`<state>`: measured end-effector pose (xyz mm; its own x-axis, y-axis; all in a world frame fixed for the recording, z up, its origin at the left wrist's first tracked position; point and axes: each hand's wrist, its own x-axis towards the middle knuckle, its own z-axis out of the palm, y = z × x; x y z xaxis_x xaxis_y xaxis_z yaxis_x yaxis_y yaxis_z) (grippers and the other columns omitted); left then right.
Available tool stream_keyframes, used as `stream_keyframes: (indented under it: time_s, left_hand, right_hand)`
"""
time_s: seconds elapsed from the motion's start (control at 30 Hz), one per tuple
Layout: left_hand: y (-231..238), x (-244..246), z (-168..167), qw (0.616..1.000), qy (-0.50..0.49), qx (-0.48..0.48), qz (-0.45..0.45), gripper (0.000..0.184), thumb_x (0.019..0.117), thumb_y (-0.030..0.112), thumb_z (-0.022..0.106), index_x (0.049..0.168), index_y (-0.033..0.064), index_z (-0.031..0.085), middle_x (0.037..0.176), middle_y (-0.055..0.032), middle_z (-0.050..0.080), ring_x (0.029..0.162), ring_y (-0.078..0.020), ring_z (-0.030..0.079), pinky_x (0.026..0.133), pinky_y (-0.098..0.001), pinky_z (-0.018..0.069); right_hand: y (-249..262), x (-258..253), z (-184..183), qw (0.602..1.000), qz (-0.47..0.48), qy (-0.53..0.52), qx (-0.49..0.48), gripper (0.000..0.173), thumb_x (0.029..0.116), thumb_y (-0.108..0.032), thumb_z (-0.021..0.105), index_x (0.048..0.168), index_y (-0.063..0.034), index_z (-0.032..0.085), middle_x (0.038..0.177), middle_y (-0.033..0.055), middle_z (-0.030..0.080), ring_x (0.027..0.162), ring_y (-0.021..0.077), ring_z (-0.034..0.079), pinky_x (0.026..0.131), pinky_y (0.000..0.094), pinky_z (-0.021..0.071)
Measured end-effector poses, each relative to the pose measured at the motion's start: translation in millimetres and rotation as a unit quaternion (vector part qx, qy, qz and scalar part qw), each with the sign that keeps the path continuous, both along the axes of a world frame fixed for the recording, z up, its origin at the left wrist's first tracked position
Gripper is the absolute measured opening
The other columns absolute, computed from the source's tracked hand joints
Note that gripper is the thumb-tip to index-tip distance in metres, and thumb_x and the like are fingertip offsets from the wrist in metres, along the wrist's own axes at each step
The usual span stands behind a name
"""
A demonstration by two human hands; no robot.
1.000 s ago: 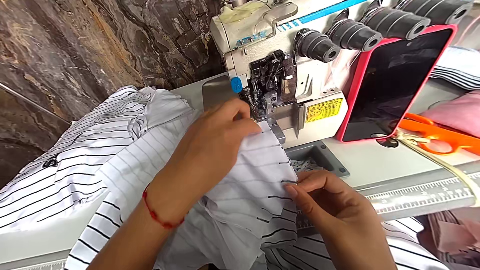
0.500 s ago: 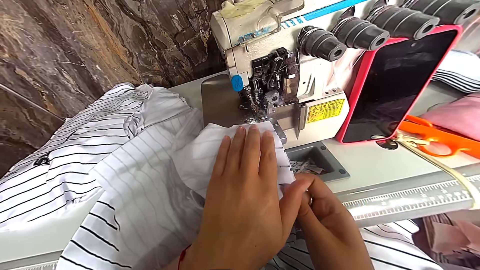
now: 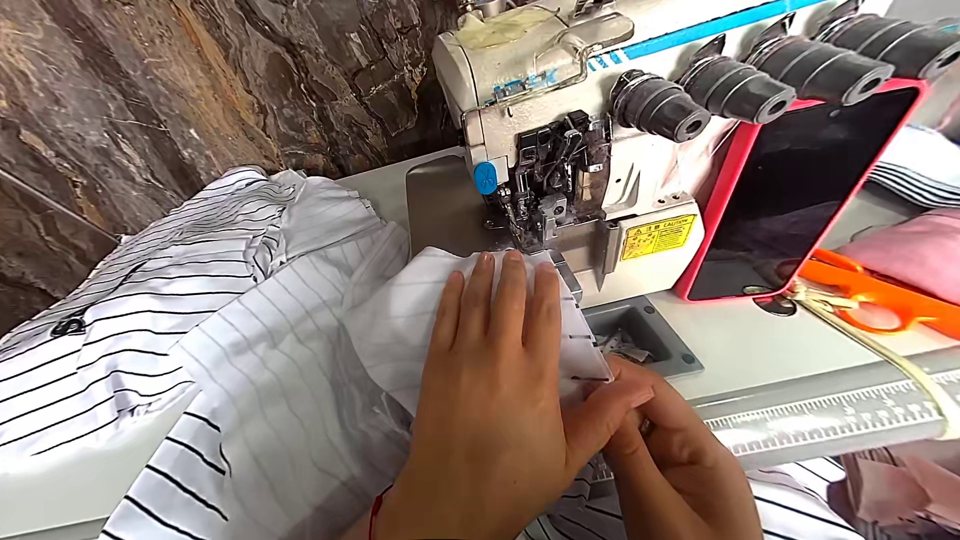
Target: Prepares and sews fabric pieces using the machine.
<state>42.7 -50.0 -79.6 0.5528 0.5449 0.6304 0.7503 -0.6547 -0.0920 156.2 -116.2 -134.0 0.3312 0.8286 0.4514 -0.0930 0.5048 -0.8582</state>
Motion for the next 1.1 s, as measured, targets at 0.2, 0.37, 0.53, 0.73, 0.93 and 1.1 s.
stream_keyframes:
  time_s: [0.2,0.37,0.53,0.73,0.93,1.1]
  left_hand:
    - [-0.5,0.2,-2.3,1.0,-0.007,0.005,0.0,0.081,0.1019,0.067,0.028,0.137,0.0035,0.064,0.142,-0.0191,0.061,0.137,-0.0379,0.054,0.113,-0.0558,0.0406]
    - [-0.4,-2.5,-1.3,1.0,-0.011,0.002,-0.011,0.082,0.1015,0.069,0.028,0.134,0.0044,0.066,0.142,-0.02,0.061,0.138,-0.0367,0.053,0.115,-0.0544,0.0389]
    - [5.7,-0.7,-0.8,1.0,-0.013,0.004,-0.011,0.08,0.101,0.068,0.029,0.133,0.0051,0.067,0.141,-0.0204,0.061,0.137,-0.0371,0.054,0.114,-0.0553,0.0402]
    - [9.4,-1.3,-0.9,1.0,-0.014,0.001,-0.018,0.079,0.1001,0.068,0.032,0.135,0.0057,0.066,0.143,-0.0211,0.059,0.137,-0.0376,0.054,0.114,-0.0563,0.0399]
    - [16.2,-22.5,2.7,0.991,-0.04,-0.032,-0.127,0.058,0.1085,0.048,0.034,0.132,0.0072,0.067,0.147,-0.0154,0.058,0.145,-0.0303,0.046,0.12,-0.0509,0.0345]
    - [1.6,-44.5,-4.0,0.98,-0.031,-0.044,-0.19,0.047,0.1105,0.04,0.035,0.127,0.0101,0.068,0.14,-0.0084,0.064,0.144,-0.0206,0.048,0.122,-0.0422,0.0325]
  right_hand:
    - [0.4,1.5,0.3,1.0,0.005,0.003,-0.002,0.015,0.1039,-0.006,0.054,0.117,-0.0059,0.062,0.1,-0.0147,0.07,0.087,-0.0087,0.064,0.078,0.0129,0.056]
    - [0.7,4.6,2.8,1.0,0.013,-0.004,-0.003,0.015,0.1051,-0.008,0.053,0.118,-0.0075,0.062,0.102,-0.0155,0.071,0.089,-0.0097,0.065,0.078,0.0127,0.0563]
    - [8.0,4.1,4.2,1.0,-0.006,-0.019,0.003,0.014,0.1052,-0.008,0.052,0.115,-0.0045,0.062,0.098,-0.0125,0.07,0.088,-0.0076,0.065,0.078,0.0131,0.0562]
    - [10.9,2.1,4.3,1.0,-0.011,-0.018,0.002,0.014,0.1059,-0.01,0.052,0.115,-0.0035,0.061,0.097,-0.0107,0.071,0.086,-0.0058,0.066,0.076,0.014,0.0572]
    - [14.2,2.8,6.9,0.999,-0.018,-0.027,-0.029,0.014,0.1038,-0.008,0.055,0.114,-0.0002,0.06,0.079,-0.0129,0.066,0.068,-0.0091,0.058,0.06,0.0093,0.0486]
    - [-0.6,-1.1,0.0,0.996,0.051,-0.043,-0.059,0.011,0.1005,-0.008,0.062,0.109,-0.0015,0.065,0.093,-0.01,0.074,0.085,-0.007,0.068,0.076,0.0157,0.0584]
